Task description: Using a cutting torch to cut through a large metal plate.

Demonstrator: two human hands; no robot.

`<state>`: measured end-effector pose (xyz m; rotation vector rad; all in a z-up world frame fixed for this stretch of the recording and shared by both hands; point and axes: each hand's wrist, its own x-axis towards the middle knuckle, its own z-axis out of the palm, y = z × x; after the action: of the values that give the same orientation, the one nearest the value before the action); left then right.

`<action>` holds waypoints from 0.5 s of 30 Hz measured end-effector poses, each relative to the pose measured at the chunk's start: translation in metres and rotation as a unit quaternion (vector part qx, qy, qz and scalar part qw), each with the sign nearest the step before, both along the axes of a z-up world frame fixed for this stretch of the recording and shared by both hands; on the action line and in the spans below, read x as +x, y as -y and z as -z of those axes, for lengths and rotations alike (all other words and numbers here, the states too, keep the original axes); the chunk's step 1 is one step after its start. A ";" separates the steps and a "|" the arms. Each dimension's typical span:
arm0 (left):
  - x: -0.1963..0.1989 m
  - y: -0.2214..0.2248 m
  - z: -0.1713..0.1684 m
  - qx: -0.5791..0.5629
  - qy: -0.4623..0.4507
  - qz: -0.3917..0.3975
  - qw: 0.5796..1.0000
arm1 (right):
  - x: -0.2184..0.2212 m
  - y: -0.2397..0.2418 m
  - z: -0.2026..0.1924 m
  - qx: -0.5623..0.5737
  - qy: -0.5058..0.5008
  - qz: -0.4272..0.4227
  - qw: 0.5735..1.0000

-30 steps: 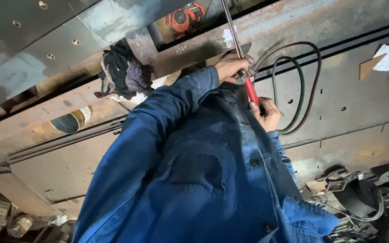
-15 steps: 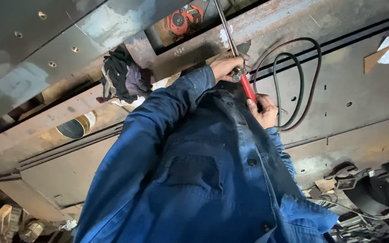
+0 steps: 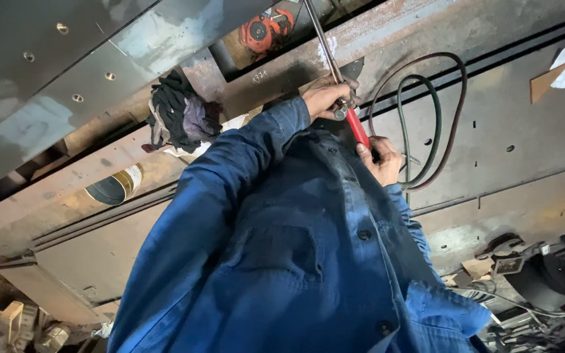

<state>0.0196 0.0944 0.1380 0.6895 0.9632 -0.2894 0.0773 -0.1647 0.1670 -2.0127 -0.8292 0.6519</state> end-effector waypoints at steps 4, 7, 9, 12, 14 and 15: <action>0.001 0.001 0.016 -0.008 0.015 0.018 1.000 | 0.000 -0.001 0.000 0.000 -0.005 0.005 1.000; 0.004 -0.001 0.003 0.012 0.005 0.020 1.000 | -0.001 -0.001 0.004 0.005 -0.007 0.014 1.000; 0.008 -0.003 -0.001 0.013 0.007 0.022 1.000 | 0.000 -0.003 0.005 0.006 -0.004 0.014 1.000; 0.015 -0.005 0.005 0.020 0.000 0.026 0.999 | 0.003 -0.006 0.003 0.001 -0.002 0.016 1.000; 0.019 -0.007 0.003 0.012 0.005 0.029 0.999 | 0.004 -0.009 -0.004 0.000 -0.004 0.016 1.000; 0.021 -0.007 0.003 0.004 0.011 0.033 0.999 | 0.005 -0.011 -0.008 0.000 -0.005 0.017 1.000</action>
<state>0.0408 0.1016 0.1352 0.7305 0.9223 -0.3349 0.0825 -0.1539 0.1746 -2.0172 -0.7882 0.6427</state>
